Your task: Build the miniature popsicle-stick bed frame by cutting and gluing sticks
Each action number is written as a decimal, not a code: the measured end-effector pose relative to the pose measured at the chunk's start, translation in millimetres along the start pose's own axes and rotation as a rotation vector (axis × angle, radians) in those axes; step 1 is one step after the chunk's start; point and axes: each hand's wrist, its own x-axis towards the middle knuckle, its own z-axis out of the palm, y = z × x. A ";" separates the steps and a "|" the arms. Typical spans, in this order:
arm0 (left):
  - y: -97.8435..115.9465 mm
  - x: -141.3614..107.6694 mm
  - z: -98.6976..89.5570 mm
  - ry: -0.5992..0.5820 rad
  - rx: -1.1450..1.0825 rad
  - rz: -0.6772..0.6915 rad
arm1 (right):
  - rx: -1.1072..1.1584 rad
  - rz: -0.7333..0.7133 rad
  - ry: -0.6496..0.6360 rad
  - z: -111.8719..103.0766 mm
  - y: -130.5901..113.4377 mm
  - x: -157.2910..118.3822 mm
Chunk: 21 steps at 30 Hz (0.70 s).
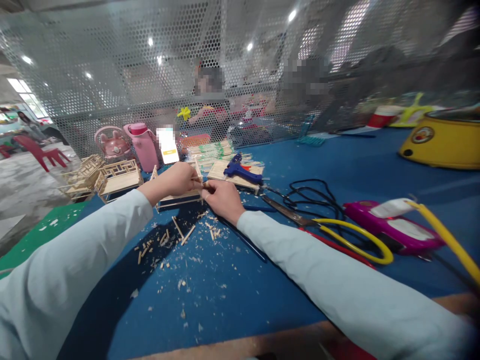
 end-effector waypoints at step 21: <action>-9.8 -8.5 -20.8 -0.133 -0.128 0.021 | 0.126 -0.003 -0.038 0.8 9.6 -2.8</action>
